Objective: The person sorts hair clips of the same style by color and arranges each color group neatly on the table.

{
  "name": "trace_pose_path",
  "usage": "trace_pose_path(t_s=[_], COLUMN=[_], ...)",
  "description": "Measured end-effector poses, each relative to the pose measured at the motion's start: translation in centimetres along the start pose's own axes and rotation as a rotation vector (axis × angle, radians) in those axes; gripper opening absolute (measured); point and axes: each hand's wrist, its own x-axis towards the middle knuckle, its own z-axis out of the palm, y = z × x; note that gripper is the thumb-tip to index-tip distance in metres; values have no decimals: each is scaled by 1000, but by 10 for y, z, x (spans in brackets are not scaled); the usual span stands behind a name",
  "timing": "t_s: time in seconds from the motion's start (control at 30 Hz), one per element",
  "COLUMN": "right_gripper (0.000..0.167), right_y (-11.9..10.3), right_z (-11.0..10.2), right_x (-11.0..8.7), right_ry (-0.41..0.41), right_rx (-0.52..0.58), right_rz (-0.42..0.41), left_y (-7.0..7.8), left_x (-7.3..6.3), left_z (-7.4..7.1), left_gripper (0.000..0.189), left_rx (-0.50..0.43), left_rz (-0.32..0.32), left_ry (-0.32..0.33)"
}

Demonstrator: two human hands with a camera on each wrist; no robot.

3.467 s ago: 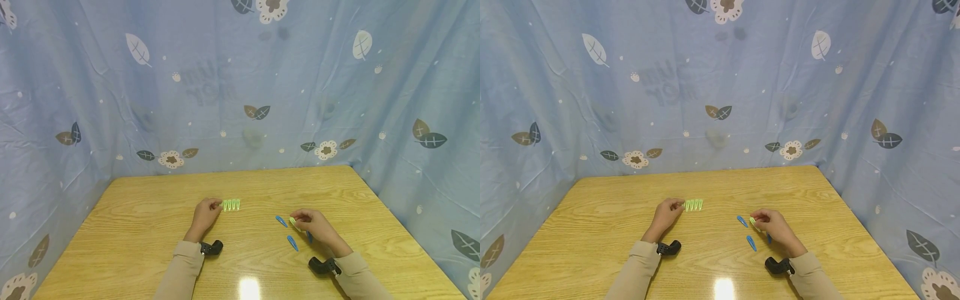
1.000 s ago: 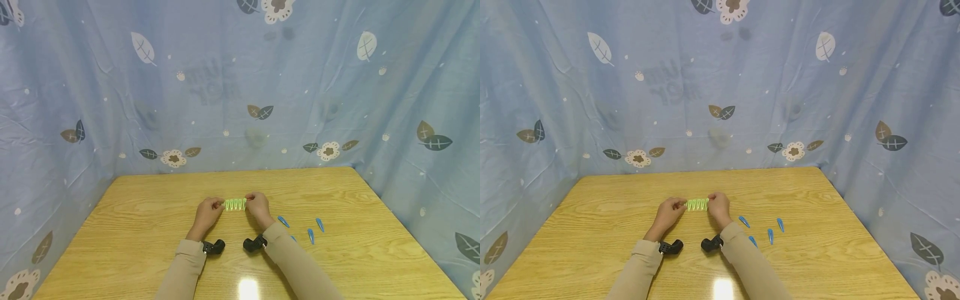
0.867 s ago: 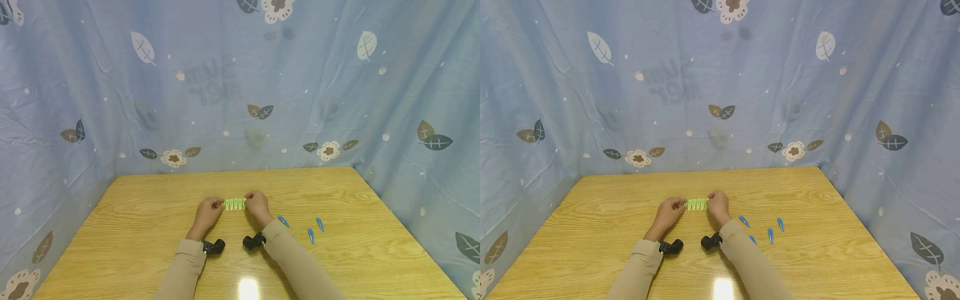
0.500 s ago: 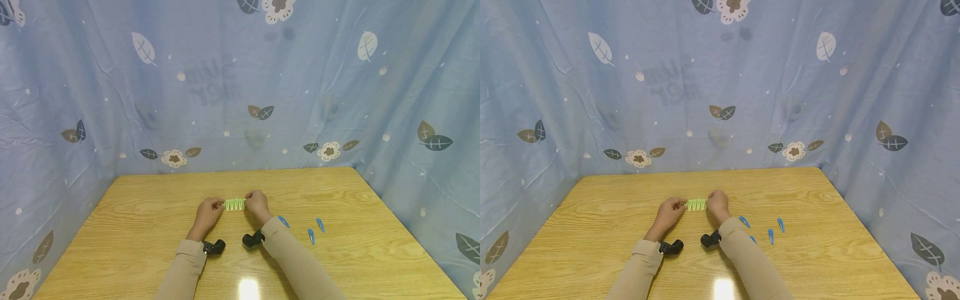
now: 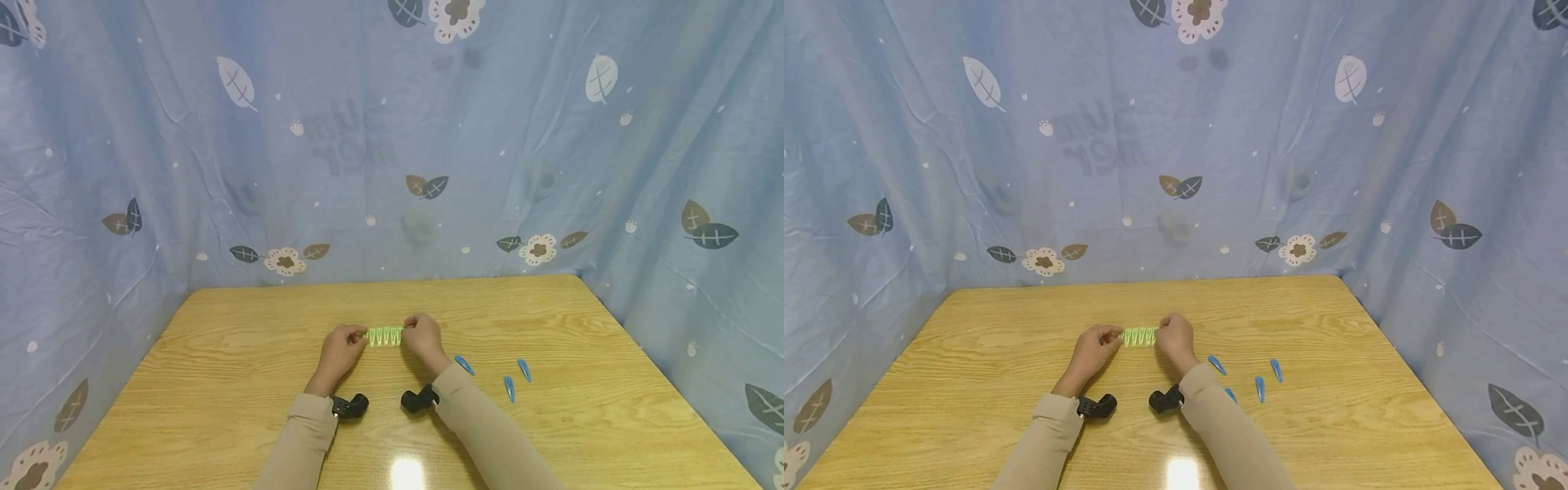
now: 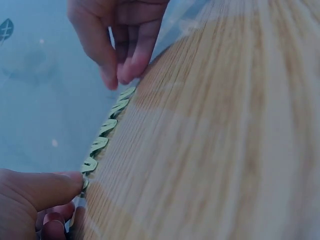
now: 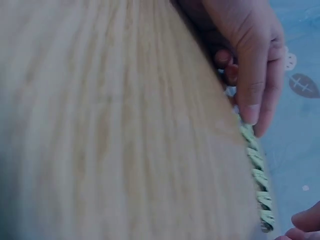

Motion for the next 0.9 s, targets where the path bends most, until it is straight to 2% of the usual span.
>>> trace_pose_path(t_s=[0.27,0.5,0.6,0.7,0.8,0.83,0.9], right_gripper=[28,34,39,42,44,44,44], right_y=[7,25,34,45,58,62,71], right_z=[-24,-57,-75,-95,-114,-120,-132], right_x=[-14,-30,-39,-45,-51,-53,-56], right_ry=[-1,-99,-144,-154,-138,-129,-112], right_rx=[81,187,214,200,183,174,162], right_rz=[-100,-122,-159,-207,-218,-220,-215], left_y=[4,6,9,31,56,65,71], left_x=[0,-6,-11,-19,-27,-30,-32], left_z=[4,4,3,-4,-6,-6,2], left_gripper=[24,26,28,29,30,31,32], left_rx=[-40,-172,-220,-289,-346,-362,-379], left_rz=[7,39,60,87,118,131,154], left_ry=[5,63,76,53,-9,-34,-84])
